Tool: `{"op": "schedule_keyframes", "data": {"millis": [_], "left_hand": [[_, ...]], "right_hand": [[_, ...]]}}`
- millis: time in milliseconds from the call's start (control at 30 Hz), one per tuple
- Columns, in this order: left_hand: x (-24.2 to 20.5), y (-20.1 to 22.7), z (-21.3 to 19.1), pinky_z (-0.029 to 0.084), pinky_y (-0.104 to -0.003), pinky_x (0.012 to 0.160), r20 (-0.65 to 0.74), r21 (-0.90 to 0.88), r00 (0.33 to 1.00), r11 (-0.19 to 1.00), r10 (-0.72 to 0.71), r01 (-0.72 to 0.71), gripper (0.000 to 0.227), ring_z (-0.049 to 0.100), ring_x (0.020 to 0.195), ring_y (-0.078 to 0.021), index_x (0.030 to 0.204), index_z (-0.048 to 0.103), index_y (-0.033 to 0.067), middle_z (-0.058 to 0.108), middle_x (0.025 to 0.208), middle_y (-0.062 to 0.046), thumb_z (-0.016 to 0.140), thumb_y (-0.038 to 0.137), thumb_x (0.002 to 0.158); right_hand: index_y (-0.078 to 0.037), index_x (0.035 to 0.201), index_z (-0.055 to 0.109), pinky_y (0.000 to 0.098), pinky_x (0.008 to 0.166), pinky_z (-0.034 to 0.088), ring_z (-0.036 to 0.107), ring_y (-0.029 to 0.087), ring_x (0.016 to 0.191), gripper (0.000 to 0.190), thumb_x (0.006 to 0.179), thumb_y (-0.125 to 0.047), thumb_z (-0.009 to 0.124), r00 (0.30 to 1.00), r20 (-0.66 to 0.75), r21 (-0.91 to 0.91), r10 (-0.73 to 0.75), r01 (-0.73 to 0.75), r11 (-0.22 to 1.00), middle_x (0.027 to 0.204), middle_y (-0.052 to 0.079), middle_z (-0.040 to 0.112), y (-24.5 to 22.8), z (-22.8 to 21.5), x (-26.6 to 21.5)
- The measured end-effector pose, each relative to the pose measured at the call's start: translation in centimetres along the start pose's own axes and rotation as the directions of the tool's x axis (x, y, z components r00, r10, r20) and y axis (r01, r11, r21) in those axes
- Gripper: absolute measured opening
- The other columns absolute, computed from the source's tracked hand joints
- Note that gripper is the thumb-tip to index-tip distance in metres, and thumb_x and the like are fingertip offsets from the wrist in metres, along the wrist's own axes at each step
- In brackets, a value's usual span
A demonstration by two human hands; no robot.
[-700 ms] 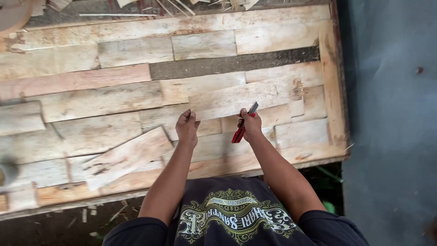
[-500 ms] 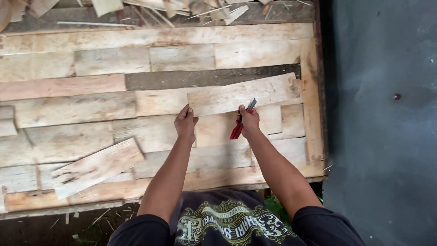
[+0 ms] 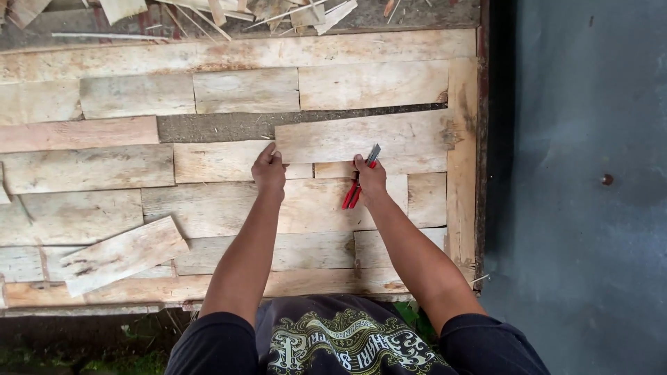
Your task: The person is applying thin wood veneers to a larger wooden board, pressing them into place and trimming the excess with a utility knife.
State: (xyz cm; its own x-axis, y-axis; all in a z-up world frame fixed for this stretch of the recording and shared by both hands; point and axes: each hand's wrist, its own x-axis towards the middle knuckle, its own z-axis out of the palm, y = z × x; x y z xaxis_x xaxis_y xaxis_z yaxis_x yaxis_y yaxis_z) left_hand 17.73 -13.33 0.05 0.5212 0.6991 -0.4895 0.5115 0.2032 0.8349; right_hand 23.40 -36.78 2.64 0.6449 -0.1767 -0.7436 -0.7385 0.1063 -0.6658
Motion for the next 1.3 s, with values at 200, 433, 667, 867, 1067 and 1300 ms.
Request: {"op": "schedule_keyframes", "data": {"millis": [200, 433, 667, 867, 1067, 1300], "left_hand": [[1.7, 0.2, -0.1, 0.061, -0.023, 0.065, -0.063, 0.003, 0.998, 1.0, 0.025, -0.025, 0.029, 0.073, 0.07, -0.0147, 0.13, 0.07, 0.015, 0.07, 0.095, -0.005, 0.061, 0.014, 0.103], [3.5, -0.6, 0.8, 0.061, -0.024, 0.06, -0.111, 0.011, 0.993, 0.999, 0.046, -0.045, 0.027, 0.075, 0.066, -0.017, 0.127, 0.071, 0.0174, 0.072, 0.095, -0.006, 0.064, 0.014, 0.101], [3.8, -0.3, 1.4, 0.059, -0.022, 0.06, -0.079, 0.042, 0.996, 0.998, 0.047, -0.044, 0.028, 0.076, 0.068, -0.0151, 0.127, 0.071, 0.0144, 0.072, 0.096, -0.007, 0.064, 0.011, 0.099], [3.7, -0.5, 1.3, 0.058, -0.022, 0.06, -0.069, 0.064, 0.996, 0.996, 0.06, -0.055, 0.029, 0.075, 0.068, -0.0143, 0.127, 0.071, 0.0157, 0.071, 0.093, -0.005, 0.066, 0.013, 0.099], [4.5, -1.3, 1.4, 0.058, -0.022, 0.06, -0.078, 0.051, 0.996, 0.998, 0.053, -0.049, 0.029, 0.074, 0.066, -0.0131, 0.126, 0.072, 0.0166, 0.07, 0.087, -0.003, 0.068, 0.012, 0.098], [4.5, -1.6, 1.5, 0.058, -0.023, 0.059, -0.088, 0.039, 0.994, 0.998, 0.058, -0.055, 0.028, 0.074, 0.065, -0.0131, 0.124, 0.073, 0.0164, 0.071, 0.085, -0.003, 0.067, 0.01, 0.097]], "right_hand": [[-0.01, 0.091, 0.063, 0.0299, 0.047, 0.056, 0.062, 0.015, 0.052, 0.018, 0.096, -0.024, 0.074, 0.992, 0.111, 0.087, 0.063, -0.073, 0.994, 0.077, 0.008, 0.073, -1.5, 0.8, -0.6], [-0.007, 0.096, 0.06, 0.0315, 0.045, 0.054, 0.06, 0.016, 0.051, 0.017, 0.098, -0.02, 0.07, 0.986, 0.137, 0.114, 0.099, -0.115, 0.987, 0.082, 0.012, 0.075, -3.5, 0.5, -1.6], [-0.009, 0.1, 0.058, 0.0289, 0.045, 0.054, 0.061, 0.013, 0.05, 0.016, 0.1, -0.022, 0.067, 0.983, 0.171, 0.075, 0.061, -0.075, 0.994, 0.093, 0.012, 0.079, -4.4, 0.5, -0.6], [-0.008, 0.1, 0.058, 0.0281, 0.045, 0.054, 0.061, 0.013, 0.05, 0.016, 0.1, -0.022, 0.066, 0.983, 0.168, 0.087, 0.07, -0.086, 0.993, 0.094, 0.013, 0.079, -4.8, 0.6, -0.7], [-0.008, 0.099, 0.058, 0.0279, 0.044, 0.055, 0.062, 0.013, 0.05, 0.016, 0.099, -0.021, 0.067, 0.98, 0.176, 0.086, 0.088, -0.105, 0.991, 0.095, 0.014, 0.079, -4.9, 0.5, -1.0], [-0.007, 0.099, 0.058, 0.0297, 0.045, 0.057, 0.065, 0.015, 0.05, 0.017, 0.097, -0.019, 0.071, 0.978, 0.175, 0.079, 0.11, -0.125, 0.989, 0.093, 0.015, 0.079, -4.2, 0.5, -0.3]]}}
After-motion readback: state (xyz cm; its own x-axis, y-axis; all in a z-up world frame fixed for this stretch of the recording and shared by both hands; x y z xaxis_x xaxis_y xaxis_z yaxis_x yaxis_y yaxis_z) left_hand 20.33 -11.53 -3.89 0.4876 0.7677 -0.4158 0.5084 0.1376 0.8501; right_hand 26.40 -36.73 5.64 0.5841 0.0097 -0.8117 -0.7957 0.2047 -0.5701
